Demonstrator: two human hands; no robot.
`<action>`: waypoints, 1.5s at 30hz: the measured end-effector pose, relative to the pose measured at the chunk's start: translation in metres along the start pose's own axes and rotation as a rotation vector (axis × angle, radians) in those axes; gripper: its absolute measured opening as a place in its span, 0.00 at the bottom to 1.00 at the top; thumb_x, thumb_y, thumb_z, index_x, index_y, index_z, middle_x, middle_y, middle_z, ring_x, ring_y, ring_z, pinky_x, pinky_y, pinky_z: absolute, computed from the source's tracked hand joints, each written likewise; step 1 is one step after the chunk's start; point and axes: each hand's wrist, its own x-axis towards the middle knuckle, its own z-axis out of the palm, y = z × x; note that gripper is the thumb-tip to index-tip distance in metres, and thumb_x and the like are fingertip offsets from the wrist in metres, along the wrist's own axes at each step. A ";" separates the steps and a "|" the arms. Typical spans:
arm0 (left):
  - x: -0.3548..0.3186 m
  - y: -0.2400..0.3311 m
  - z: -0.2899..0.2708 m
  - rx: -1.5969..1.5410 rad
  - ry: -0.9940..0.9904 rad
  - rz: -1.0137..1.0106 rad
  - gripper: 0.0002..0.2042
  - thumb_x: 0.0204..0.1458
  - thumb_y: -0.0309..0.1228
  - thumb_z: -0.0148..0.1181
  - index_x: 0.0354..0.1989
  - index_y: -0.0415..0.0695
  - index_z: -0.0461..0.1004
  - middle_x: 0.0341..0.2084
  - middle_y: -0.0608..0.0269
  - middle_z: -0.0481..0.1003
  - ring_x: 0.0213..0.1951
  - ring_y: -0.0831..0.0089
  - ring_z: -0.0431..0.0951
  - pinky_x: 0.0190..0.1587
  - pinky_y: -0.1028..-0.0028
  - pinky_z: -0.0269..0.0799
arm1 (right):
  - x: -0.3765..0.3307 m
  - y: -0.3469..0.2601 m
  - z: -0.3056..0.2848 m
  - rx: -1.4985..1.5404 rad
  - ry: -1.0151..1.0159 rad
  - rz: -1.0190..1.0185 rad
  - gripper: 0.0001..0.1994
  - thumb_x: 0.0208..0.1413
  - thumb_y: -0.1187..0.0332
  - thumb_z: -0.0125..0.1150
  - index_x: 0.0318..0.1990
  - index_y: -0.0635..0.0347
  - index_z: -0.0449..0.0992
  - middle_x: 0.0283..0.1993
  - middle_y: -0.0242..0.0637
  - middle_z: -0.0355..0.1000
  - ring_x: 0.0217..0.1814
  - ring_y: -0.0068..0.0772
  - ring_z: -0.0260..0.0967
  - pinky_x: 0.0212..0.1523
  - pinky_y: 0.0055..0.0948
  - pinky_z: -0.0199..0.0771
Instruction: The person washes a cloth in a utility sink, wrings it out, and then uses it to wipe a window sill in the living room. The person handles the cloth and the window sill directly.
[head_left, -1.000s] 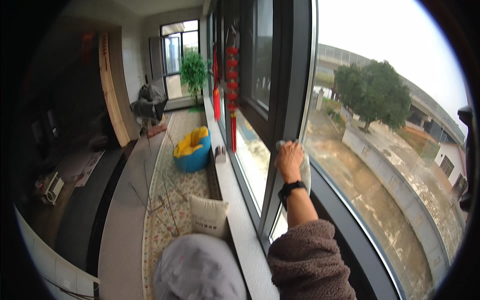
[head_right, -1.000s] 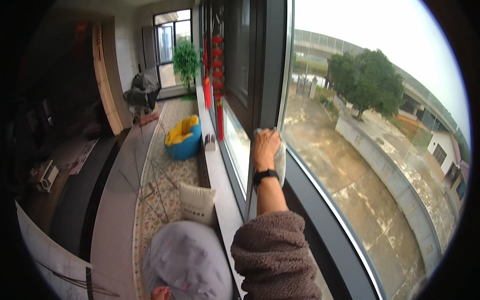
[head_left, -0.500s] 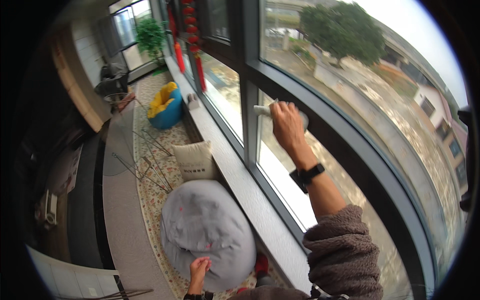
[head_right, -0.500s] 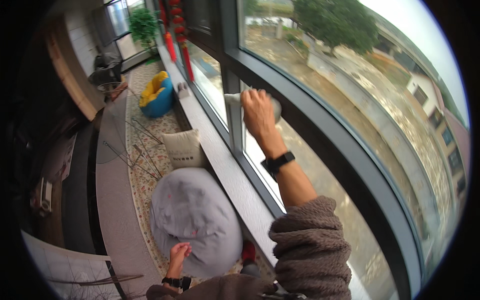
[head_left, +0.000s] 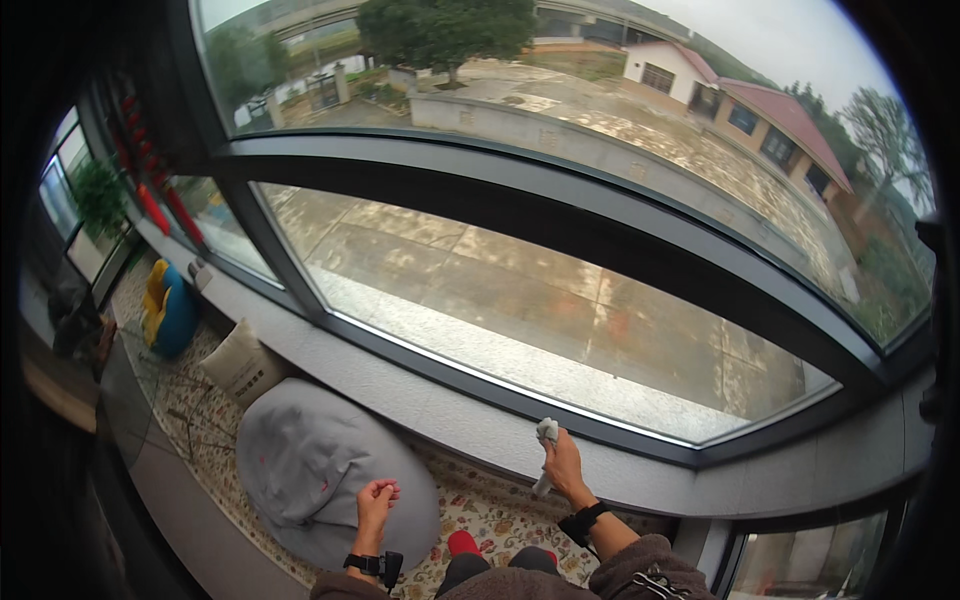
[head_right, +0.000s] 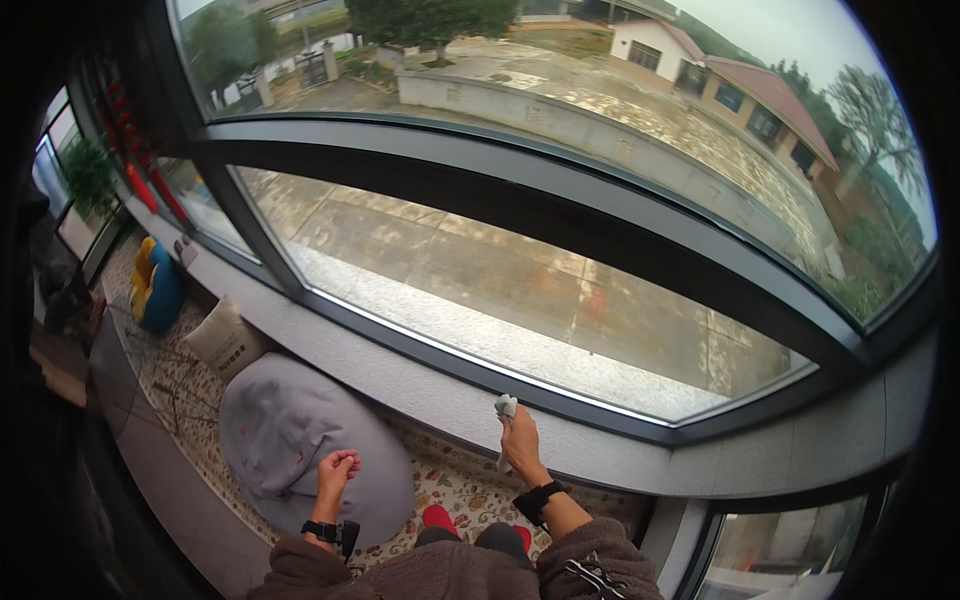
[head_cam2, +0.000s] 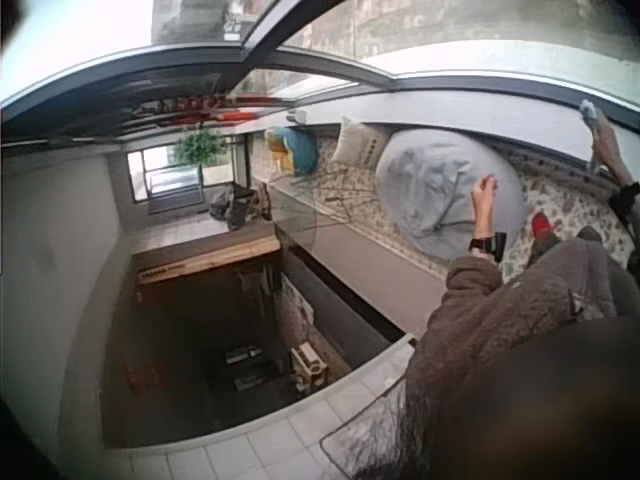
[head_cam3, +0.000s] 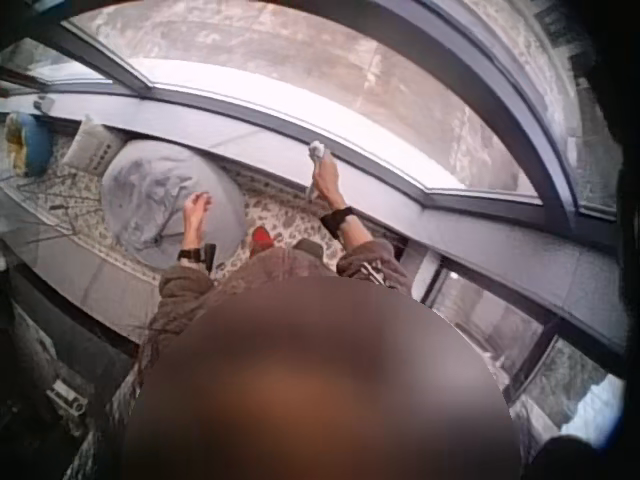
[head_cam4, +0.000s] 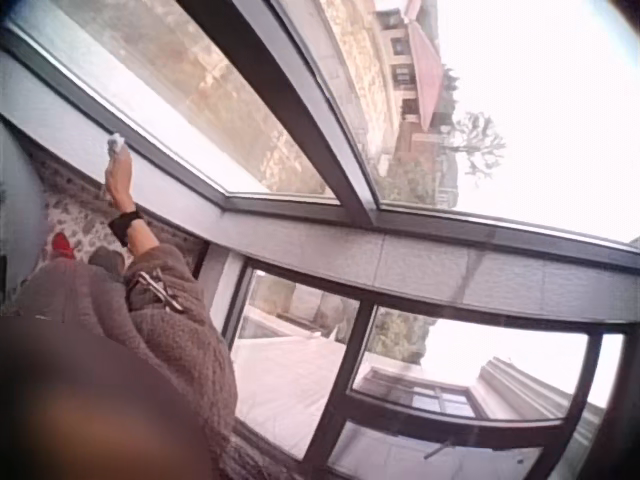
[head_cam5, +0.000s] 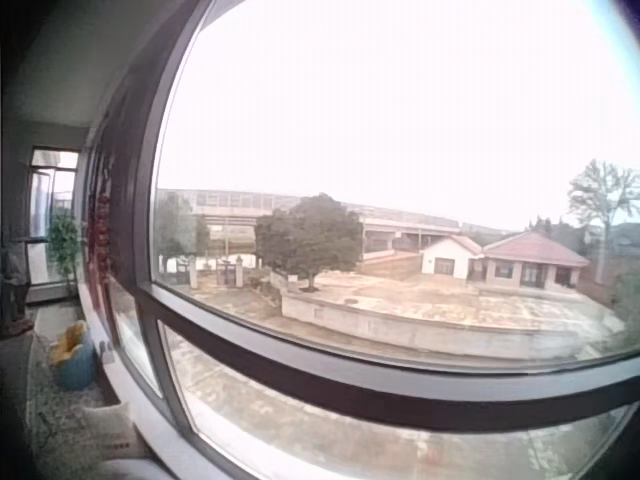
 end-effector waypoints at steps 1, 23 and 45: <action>0.001 -0.002 0.017 0.015 -0.021 0.014 0.08 0.56 0.27 0.54 0.41 0.41 0.77 0.33 0.64 0.79 0.33 0.79 0.77 0.35 0.80 0.68 | -0.009 0.025 -0.015 0.003 0.000 0.047 0.11 0.56 0.73 0.56 0.45 0.66 0.69 0.42 0.56 0.70 0.45 0.60 0.68 0.42 0.52 0.67; 0.184 -0.296 0.247 0.951 -0.187 0.414 0.37 0.51 0.42 0.61 0.69 0.50 0.54 0.70 0.52 0.47 0.71 0.52 0.42 0.65 0.45 0.46 | -0.173 0.519 -0.064 -0.725 0.127 0.196 0.29 0.61 0.55 0.51 0.70 0.39 0.54 0.74 0.42 0.43 0.76 0.54 0.37 0.68 0.63 0.39; 0.218 -0.321 0.255 1.318 -0.269 0.646 0.44 0.48 0.48 0.63 0.71 0.52 0.47 0.72 0.51 0.40 0.72 0.50 0.40 0.68 0.45 0.36 | -0.194 0.615 -0.080 -0.722 0.594 0.686 0.29 0.63 0.54 0.45 0.70 0.51 0.53 0.72 0.46 0.48 0.74 0.49 0.44 0.71 0.51 0.42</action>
